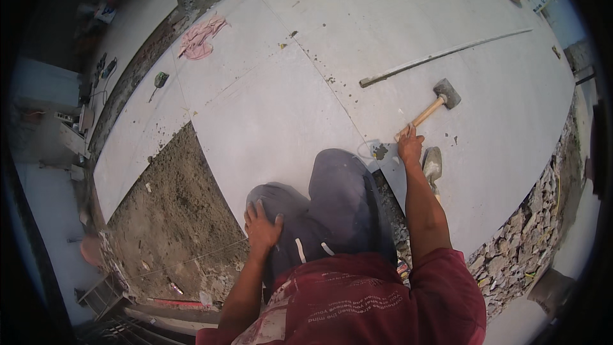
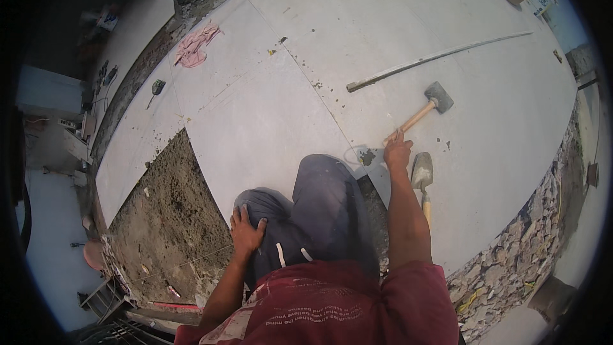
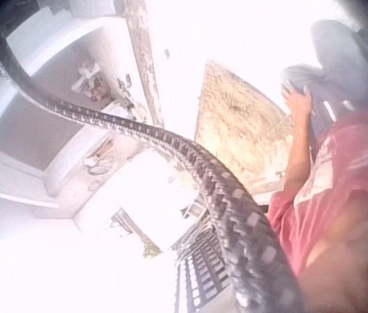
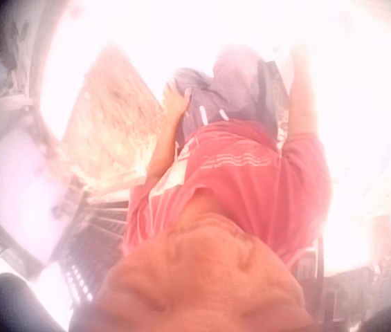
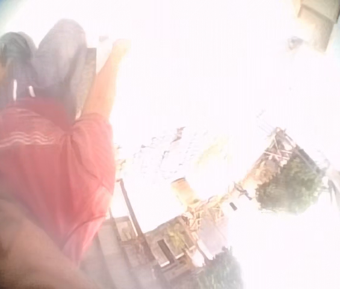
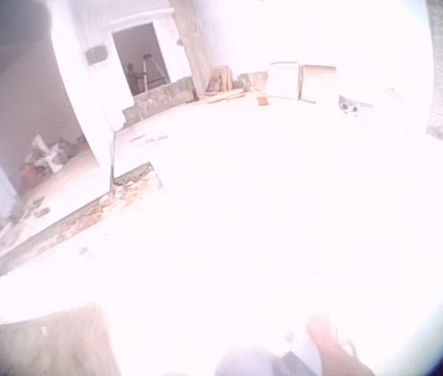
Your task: The person installs a large white floor tile by tapping it into place with a rubber mallet, then spreads wet cement with a trowel to prepare the next section. The person uses tile spacers to maintain gaps between tiles.
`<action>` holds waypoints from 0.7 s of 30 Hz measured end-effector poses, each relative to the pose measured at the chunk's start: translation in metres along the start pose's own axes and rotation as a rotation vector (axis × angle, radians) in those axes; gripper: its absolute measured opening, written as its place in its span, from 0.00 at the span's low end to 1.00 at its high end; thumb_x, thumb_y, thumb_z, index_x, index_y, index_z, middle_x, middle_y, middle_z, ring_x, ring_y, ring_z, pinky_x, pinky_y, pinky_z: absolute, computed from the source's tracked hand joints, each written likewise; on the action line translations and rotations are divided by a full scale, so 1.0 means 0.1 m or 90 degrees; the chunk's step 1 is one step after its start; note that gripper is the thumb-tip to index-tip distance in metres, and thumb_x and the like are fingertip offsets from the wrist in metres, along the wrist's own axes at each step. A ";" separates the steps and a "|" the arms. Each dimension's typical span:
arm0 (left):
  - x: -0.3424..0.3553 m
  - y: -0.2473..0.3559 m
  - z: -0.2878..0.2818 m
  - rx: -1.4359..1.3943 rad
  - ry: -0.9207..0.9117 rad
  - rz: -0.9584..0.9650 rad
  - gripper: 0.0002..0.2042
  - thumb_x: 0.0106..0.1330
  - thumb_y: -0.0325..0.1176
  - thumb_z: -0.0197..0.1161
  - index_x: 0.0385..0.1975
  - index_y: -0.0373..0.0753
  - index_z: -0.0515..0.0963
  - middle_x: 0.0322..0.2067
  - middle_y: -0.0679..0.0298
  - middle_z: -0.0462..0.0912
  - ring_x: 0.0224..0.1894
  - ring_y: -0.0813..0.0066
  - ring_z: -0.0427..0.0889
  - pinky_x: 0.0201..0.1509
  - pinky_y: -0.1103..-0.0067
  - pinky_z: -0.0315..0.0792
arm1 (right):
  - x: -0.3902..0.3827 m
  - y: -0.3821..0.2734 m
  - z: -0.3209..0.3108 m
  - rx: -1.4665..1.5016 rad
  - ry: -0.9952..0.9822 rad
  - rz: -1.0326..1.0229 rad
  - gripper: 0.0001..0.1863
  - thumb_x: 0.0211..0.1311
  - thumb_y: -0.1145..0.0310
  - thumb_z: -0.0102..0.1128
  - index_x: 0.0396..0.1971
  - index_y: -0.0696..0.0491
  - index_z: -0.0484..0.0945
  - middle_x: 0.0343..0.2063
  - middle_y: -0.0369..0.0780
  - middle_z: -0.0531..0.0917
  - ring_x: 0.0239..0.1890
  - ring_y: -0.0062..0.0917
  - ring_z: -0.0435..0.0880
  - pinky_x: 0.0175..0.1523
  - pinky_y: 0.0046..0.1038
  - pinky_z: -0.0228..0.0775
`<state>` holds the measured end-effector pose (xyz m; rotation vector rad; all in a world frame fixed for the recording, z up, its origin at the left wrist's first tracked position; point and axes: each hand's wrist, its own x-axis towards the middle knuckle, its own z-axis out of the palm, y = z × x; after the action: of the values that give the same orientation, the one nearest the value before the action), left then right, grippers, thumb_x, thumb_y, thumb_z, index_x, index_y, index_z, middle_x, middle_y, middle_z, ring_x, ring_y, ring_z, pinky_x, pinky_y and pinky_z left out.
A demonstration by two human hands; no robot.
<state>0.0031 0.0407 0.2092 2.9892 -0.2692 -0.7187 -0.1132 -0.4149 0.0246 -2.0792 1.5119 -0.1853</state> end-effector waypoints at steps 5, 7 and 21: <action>0.03 -0.08 0.09 -0.005 0.018 0.027 0.43 0.60 0.55 0.62 0.72 0.39 0.56 0.72 0.46 0.52 0.72 0.40 0.52 0.72 0.52 0.54 | 0.42 0.26 0.09 -0.139 -0.090 -0.220 0.24 0.67 0.54 0.54 0.56 0.55 0.72 0.53 0.56 0.76 0.51 0.52 0.75 0.54 0.44 0.71; 0.05 -0.10 0.10 0.005 0.017 0.023 0.43 0.60 0.56 0.62 0.72 0.40 0.56 0.72 0.46 0.52 0.72 0.40 0.52 0.72 0.51 0.54 | 0.42 0.25 0.04 -0.047 -0.108 -0.065 0.23 0.64 0.54 0.58 0.51 0.55 0.75 0.49 0.57 0.78 0.50 0.51 0.75 0.53 0.44 0.72; 0.00 -0.01 0.03 -0.011 -0.019 -0.001 0.43 0.61 0.58 0.60 0.72 0.40 0.54 0.73 0.45 0.48 0.75 0.43 0.46 0.74 0.54 0.48 | -0.33 0.10 -1.11 0.317 -0.048 0.162 0.13 0.64 0.66 0.60 0.36 0.62 0.74 0.20 0.41 0.78 0.17 0.30 0.78 0.21 0.32 0.73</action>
<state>0.0023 0.0420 0.2062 2.9650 -0.2603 -0.7624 -0.1803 -0.4262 0.1193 -1.4776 1.4856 -0.3424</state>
